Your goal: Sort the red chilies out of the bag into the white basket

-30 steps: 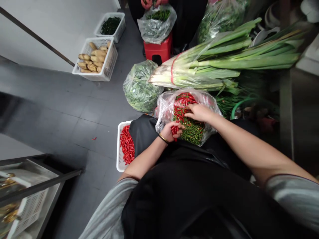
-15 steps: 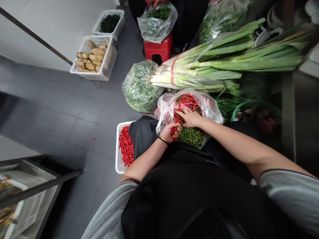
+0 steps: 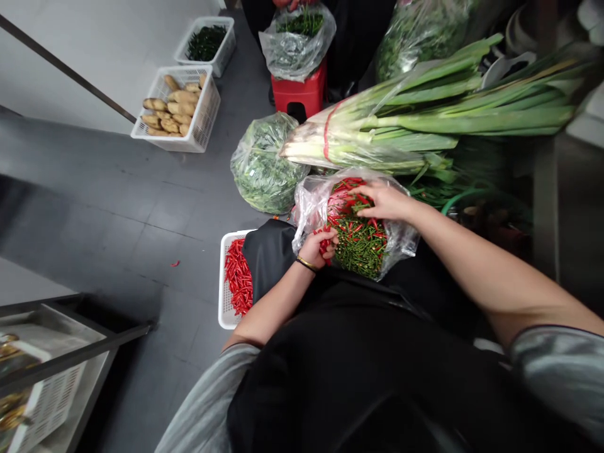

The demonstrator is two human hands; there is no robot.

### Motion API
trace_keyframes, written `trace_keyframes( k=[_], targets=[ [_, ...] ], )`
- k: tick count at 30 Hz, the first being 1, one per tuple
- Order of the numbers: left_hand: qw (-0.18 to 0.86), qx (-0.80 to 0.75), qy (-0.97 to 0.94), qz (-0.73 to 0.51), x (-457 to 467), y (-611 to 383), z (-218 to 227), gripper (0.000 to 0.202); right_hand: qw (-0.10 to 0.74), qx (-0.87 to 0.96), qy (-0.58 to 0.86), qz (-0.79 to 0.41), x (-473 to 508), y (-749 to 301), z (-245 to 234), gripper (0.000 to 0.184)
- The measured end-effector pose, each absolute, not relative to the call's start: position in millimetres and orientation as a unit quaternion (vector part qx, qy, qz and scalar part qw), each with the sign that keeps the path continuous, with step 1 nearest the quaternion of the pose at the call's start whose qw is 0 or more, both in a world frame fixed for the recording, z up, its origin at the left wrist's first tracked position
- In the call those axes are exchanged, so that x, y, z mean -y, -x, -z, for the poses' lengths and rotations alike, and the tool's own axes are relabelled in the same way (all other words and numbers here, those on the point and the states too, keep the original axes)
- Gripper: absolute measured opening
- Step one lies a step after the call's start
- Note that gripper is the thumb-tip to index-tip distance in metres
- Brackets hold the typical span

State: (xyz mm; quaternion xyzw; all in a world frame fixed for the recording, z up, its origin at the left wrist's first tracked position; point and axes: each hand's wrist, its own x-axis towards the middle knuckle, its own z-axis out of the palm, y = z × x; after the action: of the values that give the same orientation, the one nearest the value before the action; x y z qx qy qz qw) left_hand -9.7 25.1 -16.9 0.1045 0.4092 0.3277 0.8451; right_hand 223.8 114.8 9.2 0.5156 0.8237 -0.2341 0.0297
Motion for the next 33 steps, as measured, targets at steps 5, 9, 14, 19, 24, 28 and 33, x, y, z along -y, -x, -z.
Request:
trace_keyframes(
  k=[5, 9, 14, 19, 24, 28, 33],
  targets=[
    [0.831, -0.404, -0.119, -0.363, -23.7, 11.3, 12.4, 0.035, -0.001, -0.815, -0.525, 0.246, -92.8, -247.8, -31.4, 0.062],
    [0.83, -0.412, -0.093, -0.365, -25.1, 12.1, 11.5, 0.034, 0.002, -0.762, -0.618, 0.192, -84.5, -251.3, -36.0, 0.037],
    [0.836, -0.408, -0.113, -0.348, -25.5, 6.9, 9.1, 0.037, 0.079, -0.75, -0.637, 0.159, -83.4, -208.9, -15.8, 0.044],
    [0.835, -0.401, -0.156, -0.344, -18.8, 4.3, 7.9, 0.049, 0.21, -0.735, -0.621, 0.173, -115.4, -177.9, 6.0, 0.044],
    [0.819, -0.43, -0.167, -0.343, -18.5, 1.8, 5.6, 0.043, 0.176, -0.779, -0.578, 0.169, -113.2, -187.0, -19.8, 0.038],
    [0.804, -0.438, -0.176, -0.362, -19.5, -11.5, 4.0, 0.046, 0.099, -0.825, -0.517, 0.205, -53.4, -179.5, -35.3, 0.038],
    [0.77, -0.482, -0.18, -0.377, -9.9, -17.8, 5.7, 0.048, 0.0, -0.767, -0.571, 0.292, 14.2, -171.5, -11.3, 0.04]
  ],
)
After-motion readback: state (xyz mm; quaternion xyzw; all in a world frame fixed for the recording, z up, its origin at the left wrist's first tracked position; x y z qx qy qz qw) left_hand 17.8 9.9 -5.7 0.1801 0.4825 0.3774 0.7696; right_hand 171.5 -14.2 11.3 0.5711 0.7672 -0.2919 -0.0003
